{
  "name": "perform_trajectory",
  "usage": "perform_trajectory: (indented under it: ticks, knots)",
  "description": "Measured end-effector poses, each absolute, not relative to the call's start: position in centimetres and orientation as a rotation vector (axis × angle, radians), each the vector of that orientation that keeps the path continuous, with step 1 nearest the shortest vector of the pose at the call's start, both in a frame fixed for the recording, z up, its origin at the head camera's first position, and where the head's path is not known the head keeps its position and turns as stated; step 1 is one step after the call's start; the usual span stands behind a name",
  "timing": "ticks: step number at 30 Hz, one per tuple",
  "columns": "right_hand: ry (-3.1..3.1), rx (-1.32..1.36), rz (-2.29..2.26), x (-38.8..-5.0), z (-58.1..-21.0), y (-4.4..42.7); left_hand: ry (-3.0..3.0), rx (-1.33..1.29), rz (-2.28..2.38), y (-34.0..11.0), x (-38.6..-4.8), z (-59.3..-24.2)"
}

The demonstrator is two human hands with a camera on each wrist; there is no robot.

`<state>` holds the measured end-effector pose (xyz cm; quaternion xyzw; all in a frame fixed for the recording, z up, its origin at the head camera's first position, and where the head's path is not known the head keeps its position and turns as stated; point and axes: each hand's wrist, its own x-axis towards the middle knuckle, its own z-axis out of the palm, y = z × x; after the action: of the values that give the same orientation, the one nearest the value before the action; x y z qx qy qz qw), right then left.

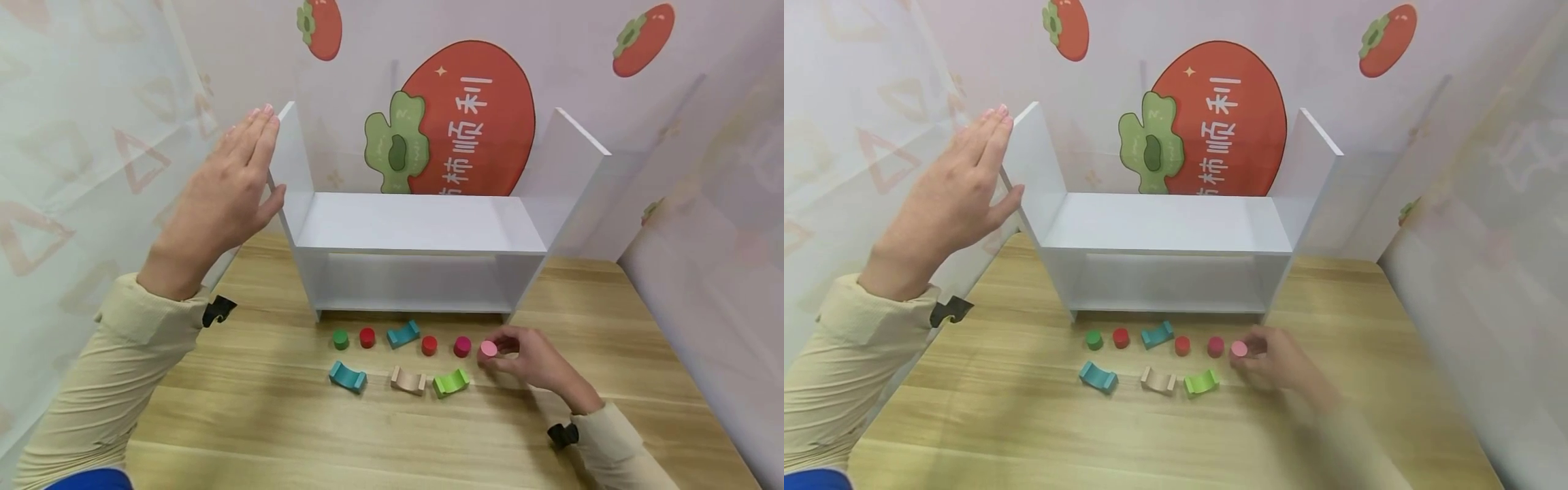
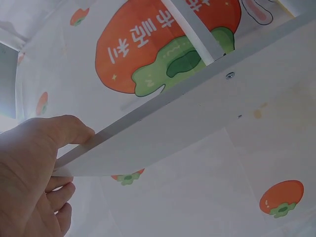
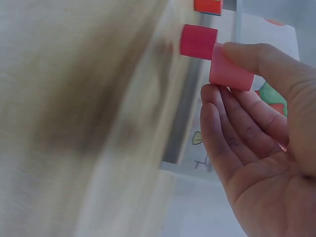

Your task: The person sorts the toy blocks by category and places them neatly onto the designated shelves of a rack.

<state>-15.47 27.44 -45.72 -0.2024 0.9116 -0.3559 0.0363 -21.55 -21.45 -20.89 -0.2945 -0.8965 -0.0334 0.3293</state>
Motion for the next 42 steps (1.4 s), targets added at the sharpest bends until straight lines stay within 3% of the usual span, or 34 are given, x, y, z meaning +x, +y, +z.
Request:
perform_trajectory:
  ticks: [21, 33, 42]
  knots:
    - [2.783, -0.827, -1.074, -18.0, -36.8, 23.1, -2.334, -0.780, -0.099, -21.6, -21.3, -21.0]
    - [2.771, -0.966, -1.118, -19.9, -30.3, 17.8, -2.361, -0.770, -0.101, -21.5, -21.1, -20.8]
    - [2.723, -1.055, -1.166, -21.9, -28.1, 13.3, -2.353, -0.766, -0.103, -21.5, -21.0, -20.9]
